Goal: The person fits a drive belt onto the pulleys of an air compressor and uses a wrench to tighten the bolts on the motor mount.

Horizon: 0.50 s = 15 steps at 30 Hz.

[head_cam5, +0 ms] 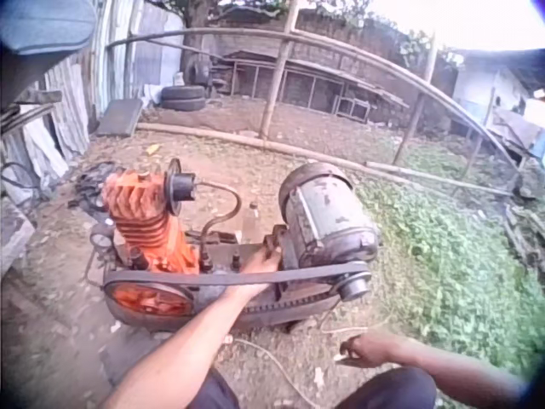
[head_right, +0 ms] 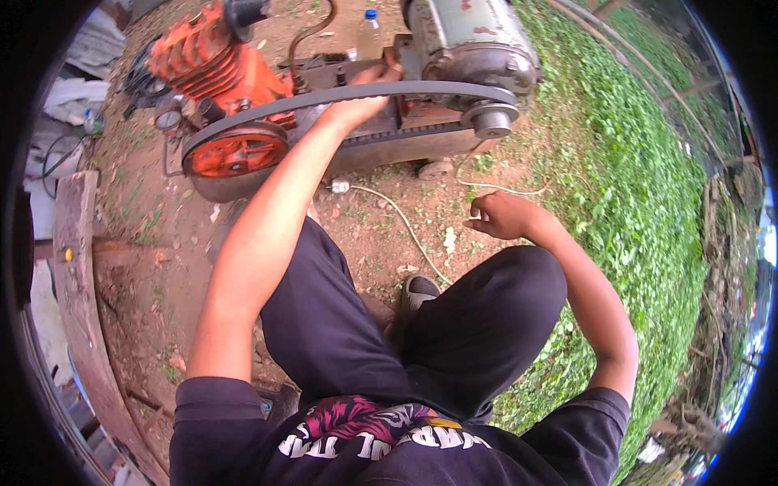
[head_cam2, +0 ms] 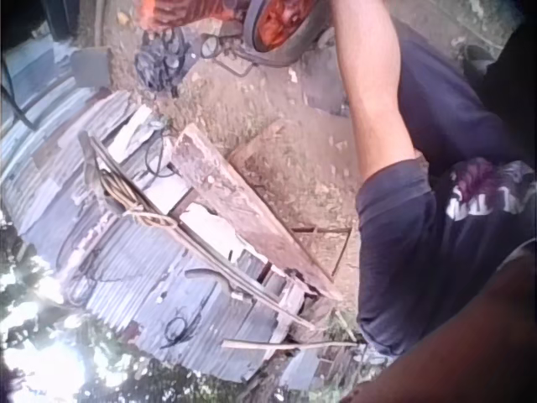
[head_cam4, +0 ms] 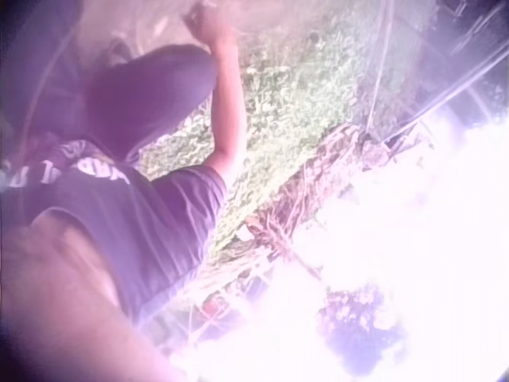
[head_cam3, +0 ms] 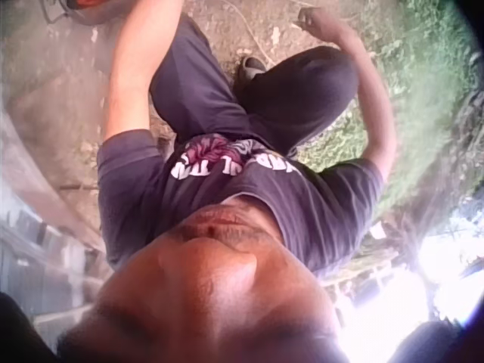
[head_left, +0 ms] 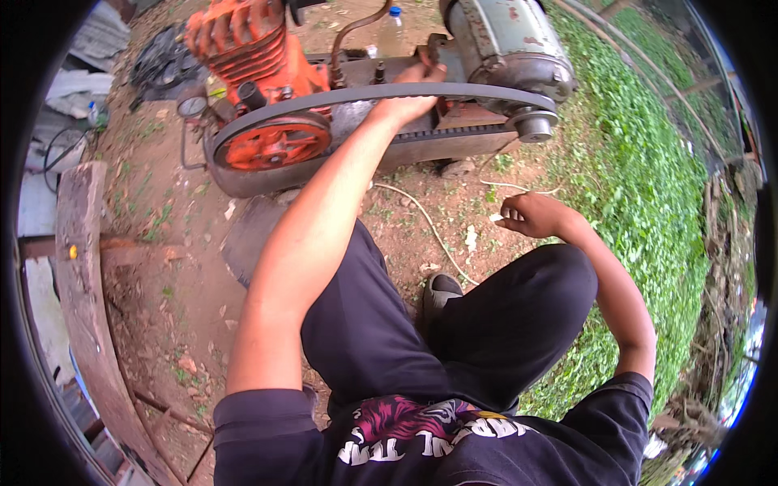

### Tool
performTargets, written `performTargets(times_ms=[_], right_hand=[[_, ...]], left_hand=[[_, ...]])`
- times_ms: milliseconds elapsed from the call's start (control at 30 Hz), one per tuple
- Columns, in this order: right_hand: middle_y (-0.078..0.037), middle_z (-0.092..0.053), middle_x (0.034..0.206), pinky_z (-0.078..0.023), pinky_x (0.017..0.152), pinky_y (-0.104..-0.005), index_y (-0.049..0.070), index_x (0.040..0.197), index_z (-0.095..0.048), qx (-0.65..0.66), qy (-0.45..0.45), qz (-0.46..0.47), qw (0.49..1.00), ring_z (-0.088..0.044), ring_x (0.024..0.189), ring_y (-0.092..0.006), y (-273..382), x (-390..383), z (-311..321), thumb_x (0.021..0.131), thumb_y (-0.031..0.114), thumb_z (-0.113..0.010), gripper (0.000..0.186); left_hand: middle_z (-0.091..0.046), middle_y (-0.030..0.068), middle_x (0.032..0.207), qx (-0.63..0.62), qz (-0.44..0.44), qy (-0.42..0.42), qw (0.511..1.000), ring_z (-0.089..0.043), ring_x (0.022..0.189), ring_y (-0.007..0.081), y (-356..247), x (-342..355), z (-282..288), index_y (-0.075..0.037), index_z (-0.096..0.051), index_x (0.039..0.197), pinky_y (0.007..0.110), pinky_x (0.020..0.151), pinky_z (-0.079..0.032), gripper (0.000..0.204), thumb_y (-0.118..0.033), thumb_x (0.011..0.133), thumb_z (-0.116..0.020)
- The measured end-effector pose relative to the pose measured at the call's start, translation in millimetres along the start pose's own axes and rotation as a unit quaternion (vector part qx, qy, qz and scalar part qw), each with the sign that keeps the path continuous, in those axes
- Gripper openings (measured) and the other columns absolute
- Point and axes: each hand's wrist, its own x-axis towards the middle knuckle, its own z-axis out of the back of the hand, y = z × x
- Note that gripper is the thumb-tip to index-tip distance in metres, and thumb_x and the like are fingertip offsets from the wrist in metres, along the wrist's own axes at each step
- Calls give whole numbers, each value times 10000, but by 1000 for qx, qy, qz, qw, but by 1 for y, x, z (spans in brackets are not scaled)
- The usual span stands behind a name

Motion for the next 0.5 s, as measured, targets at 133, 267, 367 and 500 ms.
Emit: performTargets(times_ms=[133,267,367,500], right_hand=[[-162,-685,864,-533,771,-391,14,1050,-634,122,3,121,985,-678,851,-302,31,22,34,943,381,-625,382],[-202,-677,970,-522,807,-425,-2,1111,-615,40,87,165,982,-670,916,-341,89,53,50,954,370,-607,404],[-218,-664,994,-509,819,-464,-3,1111,-616,-50,54,280,957,-650,929,-388,133,82,37,945,393,-601,430],[-235,-655,967,-495,824,-508,3,1068,-602,-109,24,348,931,-629,930,-439,178,116,25,948,391,-565,409]], left_hand=[[-651,242,1145,116,-105,54,986,-607,1129,350,8,-42,27,23,-601,1207,408,954,-461,557,-471,989,-466],[-654,225,1153,203,-24,153,967,-622,1111,330,-4,-92,62,11,-595,1227,401,953,-473,553,-476,981,-500],[-670,220,1094,303,15,191,933,-643,1046,341,-29,-128,90,-18,-618,1198,419,904,-492,539,-495,974,-505],[-679,203,1069,330,39,99,938,-650,1021,339,-67,-167,117,-24,-632,1166,411,881,-501,480,-453,973,-536]])
